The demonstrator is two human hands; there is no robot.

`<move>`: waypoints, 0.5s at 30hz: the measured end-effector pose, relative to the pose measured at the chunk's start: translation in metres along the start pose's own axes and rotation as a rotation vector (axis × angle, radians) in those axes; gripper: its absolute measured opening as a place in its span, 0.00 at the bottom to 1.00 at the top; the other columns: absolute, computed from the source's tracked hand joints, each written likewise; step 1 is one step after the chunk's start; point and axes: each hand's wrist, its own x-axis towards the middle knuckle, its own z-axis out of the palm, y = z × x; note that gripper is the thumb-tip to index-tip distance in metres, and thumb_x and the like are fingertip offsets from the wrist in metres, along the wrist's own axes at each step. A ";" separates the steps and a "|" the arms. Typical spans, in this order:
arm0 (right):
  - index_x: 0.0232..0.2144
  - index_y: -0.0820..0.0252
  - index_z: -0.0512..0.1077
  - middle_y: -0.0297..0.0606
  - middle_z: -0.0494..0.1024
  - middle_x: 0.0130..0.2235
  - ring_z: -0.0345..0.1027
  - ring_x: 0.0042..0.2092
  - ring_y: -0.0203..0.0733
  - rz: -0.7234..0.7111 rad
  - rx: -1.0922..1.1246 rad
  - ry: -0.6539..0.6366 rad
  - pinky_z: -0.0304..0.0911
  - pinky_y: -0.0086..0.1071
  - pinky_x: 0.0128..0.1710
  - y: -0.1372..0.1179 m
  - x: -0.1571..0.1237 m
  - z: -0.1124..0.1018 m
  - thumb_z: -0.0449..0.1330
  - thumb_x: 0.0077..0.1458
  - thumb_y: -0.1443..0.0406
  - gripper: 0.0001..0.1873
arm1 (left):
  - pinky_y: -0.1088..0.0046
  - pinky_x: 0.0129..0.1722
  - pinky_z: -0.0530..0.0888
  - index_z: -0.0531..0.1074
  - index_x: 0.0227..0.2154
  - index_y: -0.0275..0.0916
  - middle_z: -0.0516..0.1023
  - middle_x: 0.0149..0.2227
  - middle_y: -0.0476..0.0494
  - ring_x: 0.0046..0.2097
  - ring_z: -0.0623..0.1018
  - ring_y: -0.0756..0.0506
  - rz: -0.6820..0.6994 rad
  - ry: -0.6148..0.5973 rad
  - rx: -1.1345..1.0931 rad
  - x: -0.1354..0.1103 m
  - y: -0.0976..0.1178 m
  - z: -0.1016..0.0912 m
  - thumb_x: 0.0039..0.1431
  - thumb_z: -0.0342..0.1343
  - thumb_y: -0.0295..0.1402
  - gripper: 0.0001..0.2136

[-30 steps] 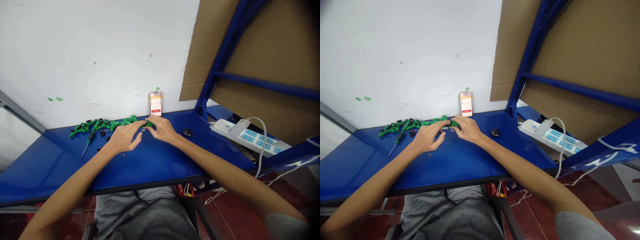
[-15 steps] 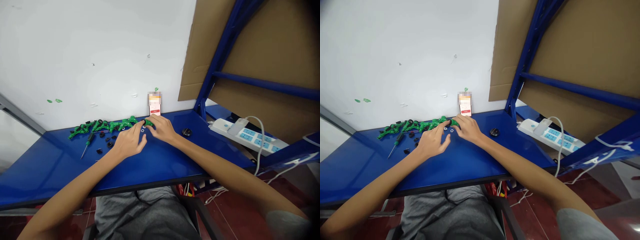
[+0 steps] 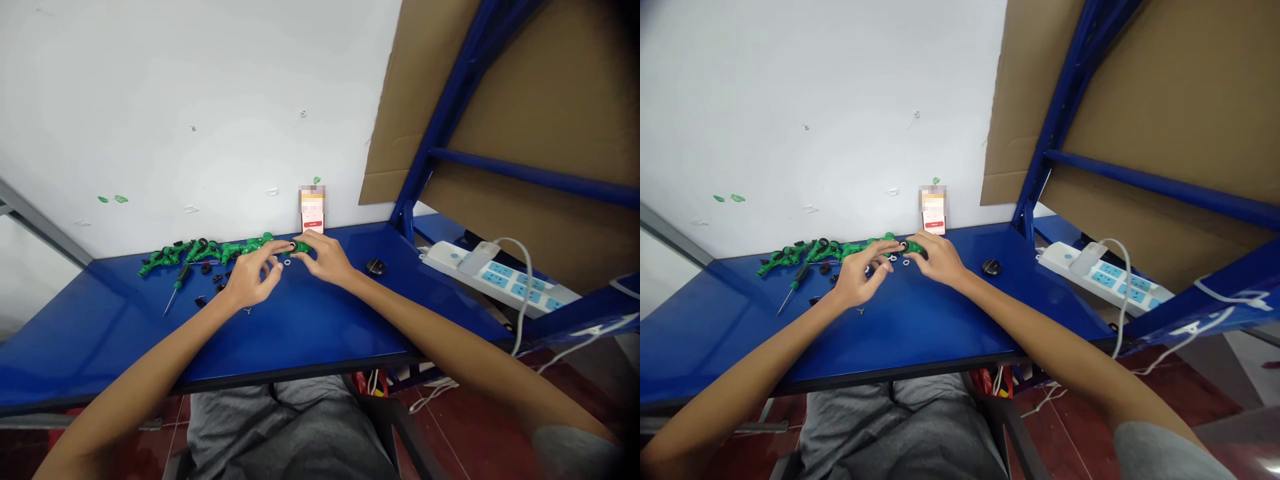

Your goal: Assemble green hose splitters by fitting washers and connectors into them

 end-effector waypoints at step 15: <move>0.50 0.53 0.78 0.41 0.84 0.44 0.79 0.45 0.49 -0.083 0.041 0.059 0.73 0.41 0.46 0.008 -0.002 0.000 0.63 0.67 0.67 0.11 | 0.72 0.31 0.80 0.64 0.69 0.39 0.86 0.43 0.47 0.28 0.82 0.50 0.004 -0.170 0.180 0.001 0.010 -0.002 0.71 0.52 0.34 0.25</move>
